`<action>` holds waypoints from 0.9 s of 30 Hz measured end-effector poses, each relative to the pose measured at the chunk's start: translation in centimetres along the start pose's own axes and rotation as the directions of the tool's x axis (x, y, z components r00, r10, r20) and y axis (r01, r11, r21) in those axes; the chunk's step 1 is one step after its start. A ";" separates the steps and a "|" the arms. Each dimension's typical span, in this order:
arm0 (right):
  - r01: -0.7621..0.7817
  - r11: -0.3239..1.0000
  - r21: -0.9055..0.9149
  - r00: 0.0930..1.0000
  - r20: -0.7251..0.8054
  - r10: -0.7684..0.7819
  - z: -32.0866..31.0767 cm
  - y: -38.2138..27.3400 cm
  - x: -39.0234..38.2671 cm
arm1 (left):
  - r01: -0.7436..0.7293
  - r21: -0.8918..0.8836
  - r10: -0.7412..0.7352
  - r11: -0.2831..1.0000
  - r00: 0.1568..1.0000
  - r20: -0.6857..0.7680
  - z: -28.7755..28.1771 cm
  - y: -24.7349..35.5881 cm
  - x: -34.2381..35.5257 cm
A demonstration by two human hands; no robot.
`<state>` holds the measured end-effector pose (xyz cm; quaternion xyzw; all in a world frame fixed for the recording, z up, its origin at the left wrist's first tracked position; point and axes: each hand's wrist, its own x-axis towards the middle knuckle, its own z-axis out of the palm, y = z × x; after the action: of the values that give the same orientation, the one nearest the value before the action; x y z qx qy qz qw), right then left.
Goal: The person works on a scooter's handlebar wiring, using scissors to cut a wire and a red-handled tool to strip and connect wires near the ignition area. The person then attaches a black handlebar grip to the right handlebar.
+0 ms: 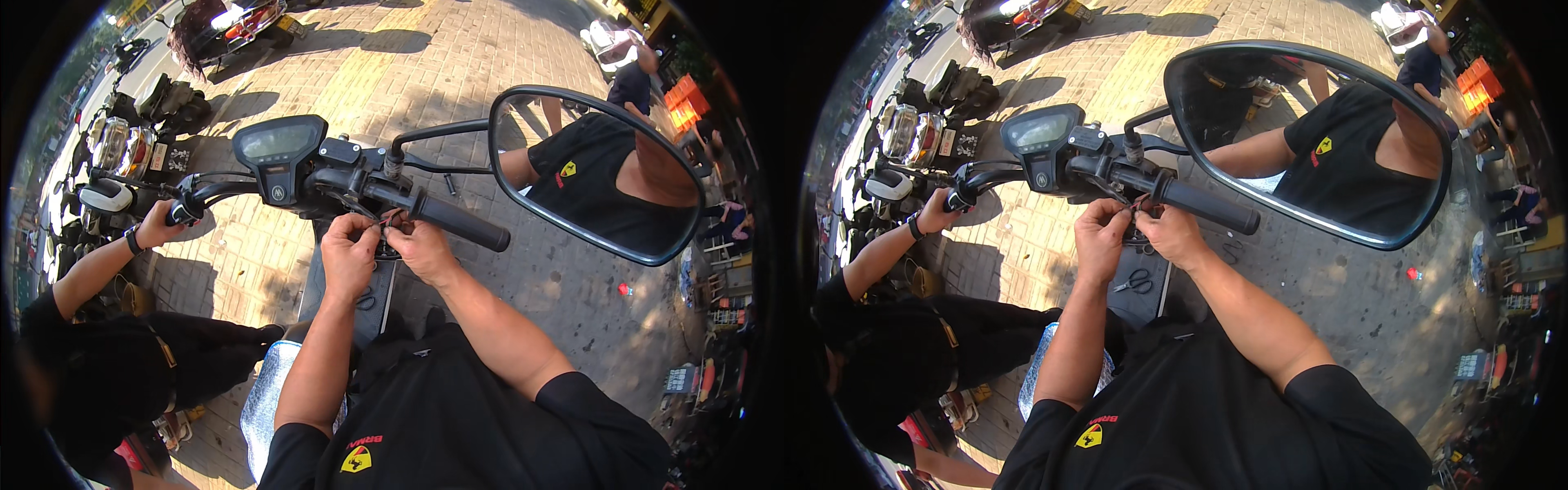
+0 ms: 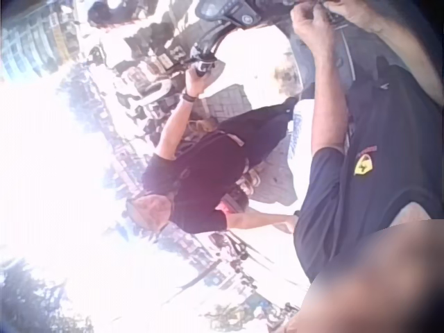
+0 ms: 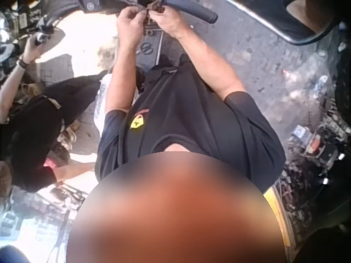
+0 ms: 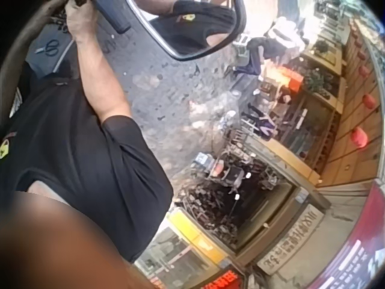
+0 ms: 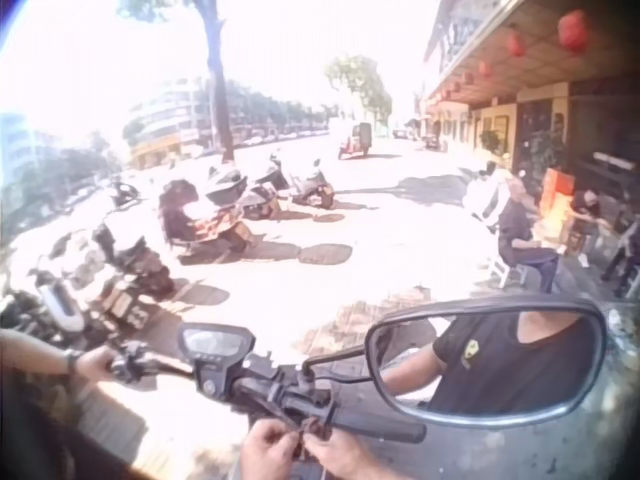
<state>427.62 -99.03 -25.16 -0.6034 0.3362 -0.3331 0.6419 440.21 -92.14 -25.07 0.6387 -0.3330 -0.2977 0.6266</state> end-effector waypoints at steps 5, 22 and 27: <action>0.025 0.999 0.032 1.000 -0.014 -0.025 0.1 0.1 0.1 | -0.004 0.094 0.002 0.996 1.000 0.014 -0.2 1.5 0.2; 0.002 0.992 0.126 0.999 -0.033 0.002 0.1 0.1 0.3 | 0.064 0.344 -0.133 0.937 0.975 0.179 -1.1 3.8 1.7; -0.055 0.988 0.146 0.998 -0.030 0.060 0.1 -0.1 0.3 | 0.111 0.273 -0.149 0.956 0.981 0.124 -0.7 3.9 1.2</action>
<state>427.91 -99.23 -25.10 -0.5394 0.3392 -0.3483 0.6875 441.34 -92.64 -21.14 0.7143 -0.3710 -0.3362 0.4890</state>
